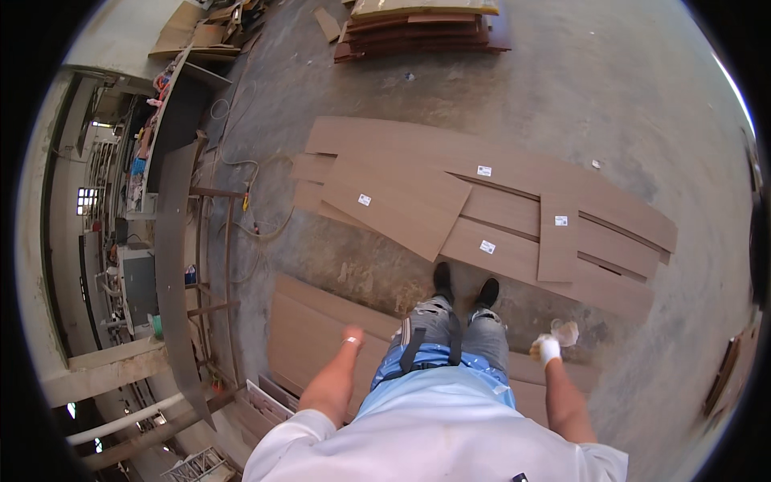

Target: The person wipes a large flat wood panel with a cloth and a liquid from a plastic bottle, then stacks the panel with others. The person also picks up and moves several long narrow wood strips, placing them on a workbench.

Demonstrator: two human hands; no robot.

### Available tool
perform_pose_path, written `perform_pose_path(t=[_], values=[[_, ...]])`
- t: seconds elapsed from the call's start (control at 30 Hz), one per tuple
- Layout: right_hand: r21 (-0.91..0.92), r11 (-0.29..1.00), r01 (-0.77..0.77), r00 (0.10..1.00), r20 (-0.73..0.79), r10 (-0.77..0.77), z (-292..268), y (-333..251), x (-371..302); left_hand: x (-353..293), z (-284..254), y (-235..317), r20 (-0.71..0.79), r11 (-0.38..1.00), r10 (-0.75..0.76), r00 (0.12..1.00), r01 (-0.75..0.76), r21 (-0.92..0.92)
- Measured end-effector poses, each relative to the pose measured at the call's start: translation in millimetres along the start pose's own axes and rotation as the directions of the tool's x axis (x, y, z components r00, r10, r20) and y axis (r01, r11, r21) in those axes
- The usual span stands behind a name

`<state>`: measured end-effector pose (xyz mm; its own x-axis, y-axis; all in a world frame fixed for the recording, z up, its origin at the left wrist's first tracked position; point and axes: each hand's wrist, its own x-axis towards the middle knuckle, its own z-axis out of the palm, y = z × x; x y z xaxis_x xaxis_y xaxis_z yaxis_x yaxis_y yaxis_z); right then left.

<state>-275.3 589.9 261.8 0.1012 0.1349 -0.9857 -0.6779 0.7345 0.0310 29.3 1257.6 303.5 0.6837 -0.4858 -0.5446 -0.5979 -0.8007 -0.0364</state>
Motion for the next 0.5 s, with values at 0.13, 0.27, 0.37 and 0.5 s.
perform_pose_path(t=[0.13, 0.27, 0.37, 0.5], values=[[0.137, 0.930, 0.341, 0.938, 0.015, -0.346, 80, -80, -21, -159, 10, -26, 0.172, 0.990, 0.050, 0.984, -0.071, 0.118], [-0.446, 0.815, 0.371, 0.814, -0.266, -0.516, 81, -131, -1, -122, 33, 45, 0.829, -0.074, -0.507, 0.236, 0.946, -0.315], [-0.897, 0.441, 0.024, 0.661, -0.317, -0.680, 74, -172, 44, -37, 48, 86, 0.834, -0.314, -0.370, 0.410, 0.790, -0.527], [-0.923, 0.384, -0.009, 0.461, -0.345, -0.817, 31, -241, 110, 131, 23, 169, 0.646, -0.355, -0.253, 0.720, 0.552, -0.754]])
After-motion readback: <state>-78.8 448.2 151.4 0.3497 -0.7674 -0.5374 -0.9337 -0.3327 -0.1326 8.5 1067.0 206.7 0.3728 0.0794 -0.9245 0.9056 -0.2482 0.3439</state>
